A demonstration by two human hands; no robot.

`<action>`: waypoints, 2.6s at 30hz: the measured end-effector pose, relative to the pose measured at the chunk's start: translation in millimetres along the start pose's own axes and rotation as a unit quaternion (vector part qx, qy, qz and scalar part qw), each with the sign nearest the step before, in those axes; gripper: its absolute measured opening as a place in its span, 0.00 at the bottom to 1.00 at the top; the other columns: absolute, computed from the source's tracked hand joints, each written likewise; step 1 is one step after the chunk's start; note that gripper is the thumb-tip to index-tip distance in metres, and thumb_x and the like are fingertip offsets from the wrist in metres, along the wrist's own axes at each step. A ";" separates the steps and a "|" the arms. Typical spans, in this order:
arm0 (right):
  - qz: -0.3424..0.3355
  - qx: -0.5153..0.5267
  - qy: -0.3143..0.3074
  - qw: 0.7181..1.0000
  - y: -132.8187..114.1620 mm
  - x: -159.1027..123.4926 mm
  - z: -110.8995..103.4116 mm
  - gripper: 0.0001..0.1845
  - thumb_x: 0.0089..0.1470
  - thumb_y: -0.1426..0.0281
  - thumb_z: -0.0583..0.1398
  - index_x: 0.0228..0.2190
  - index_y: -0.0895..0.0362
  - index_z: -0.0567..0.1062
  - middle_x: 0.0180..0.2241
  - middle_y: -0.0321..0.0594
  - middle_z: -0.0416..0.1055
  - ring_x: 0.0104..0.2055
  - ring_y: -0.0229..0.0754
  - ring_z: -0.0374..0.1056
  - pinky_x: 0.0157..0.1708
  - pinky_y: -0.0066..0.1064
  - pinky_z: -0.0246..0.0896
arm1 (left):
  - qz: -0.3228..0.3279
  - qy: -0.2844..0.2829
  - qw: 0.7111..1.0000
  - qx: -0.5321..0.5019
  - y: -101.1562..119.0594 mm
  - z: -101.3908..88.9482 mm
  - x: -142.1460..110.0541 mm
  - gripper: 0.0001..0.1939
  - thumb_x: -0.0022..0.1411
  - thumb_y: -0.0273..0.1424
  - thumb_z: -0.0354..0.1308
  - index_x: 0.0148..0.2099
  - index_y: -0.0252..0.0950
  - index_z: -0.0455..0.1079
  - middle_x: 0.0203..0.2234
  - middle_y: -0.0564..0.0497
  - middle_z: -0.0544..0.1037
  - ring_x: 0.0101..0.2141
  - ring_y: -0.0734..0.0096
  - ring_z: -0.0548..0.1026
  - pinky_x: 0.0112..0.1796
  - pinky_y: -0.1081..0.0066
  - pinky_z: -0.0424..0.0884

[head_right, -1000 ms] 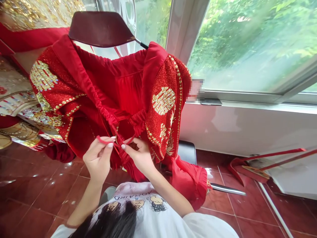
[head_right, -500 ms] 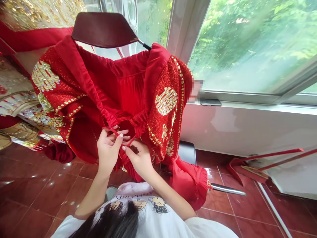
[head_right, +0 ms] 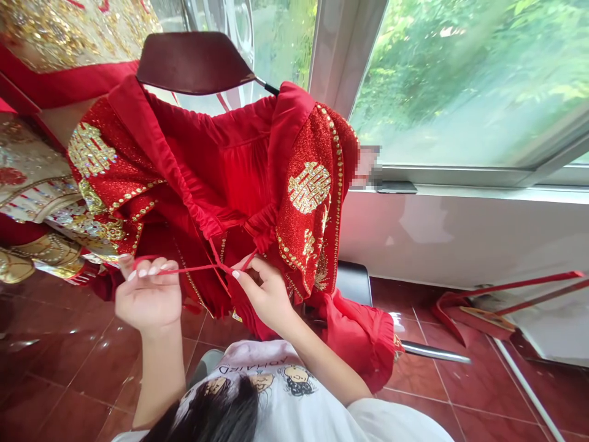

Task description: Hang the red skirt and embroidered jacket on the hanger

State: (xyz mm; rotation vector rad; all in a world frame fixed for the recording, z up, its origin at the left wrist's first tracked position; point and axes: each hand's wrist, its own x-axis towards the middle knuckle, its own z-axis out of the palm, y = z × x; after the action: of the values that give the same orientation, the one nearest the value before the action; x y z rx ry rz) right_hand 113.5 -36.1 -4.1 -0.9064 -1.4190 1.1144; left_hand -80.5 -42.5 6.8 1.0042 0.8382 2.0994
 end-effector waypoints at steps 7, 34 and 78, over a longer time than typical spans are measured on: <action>-0.100 -0.220 -0.009 0.970 -6.4 1.8 -9.7 0.08 0.61 0.72 0.53 0.31 0.57 0.71 0.35 0.42 0.71 0.39 0.40 0.68 0.39 0.29 0.62 | 0.051 -0.004 0.866 0.498 7.5 -9.5 0.0 0.12 0.59 0.37 0.57 0.40 0.37 0.78 0.32 0.47 0.78 0.33 0.63 0.76 0.41 0.61 0.71; -0.280 -0.190 0.159 0.928 -71.9 47.3 -98.7 0.07 0.52 0.71 0.63 0.34 0.52 0.82 0.34 0.35 0.80 0.34 0.40 0.76 0.33 0.29 0.71 | 0.376 -0.021 0.857 0.352 86.9 50.3 63.0 0.06 0.48 0.28 0.68 0.23 0.36 0.74 0.12 0.60 0.64 0.16 0.82 0.59 0.18 0.75 0.51; -0.315 -0.293 0.277 0.859 -36.7 72.5 -117.8 0.17 0.56 0.58 0.57 0.41 0.56 0.75 0.40 0.47 0.73 0.39 0.45 0.70 0.39 0.37 0.67 | 0.048 -0.457 0.812 0.359 1.6 166.2 97.0 0.07 0.52 0.29 0.49 0.28 0.34 0.68 0.21 0.56 0.68 0.23 0.75 0.64 0.26 0.74 0.58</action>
State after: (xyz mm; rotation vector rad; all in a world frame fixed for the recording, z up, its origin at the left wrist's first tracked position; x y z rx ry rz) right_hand 221.2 40.6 50.9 -0.9623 -1.4049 -0.1039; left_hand 8.6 74.9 130.6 2.2242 1.0414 1.0331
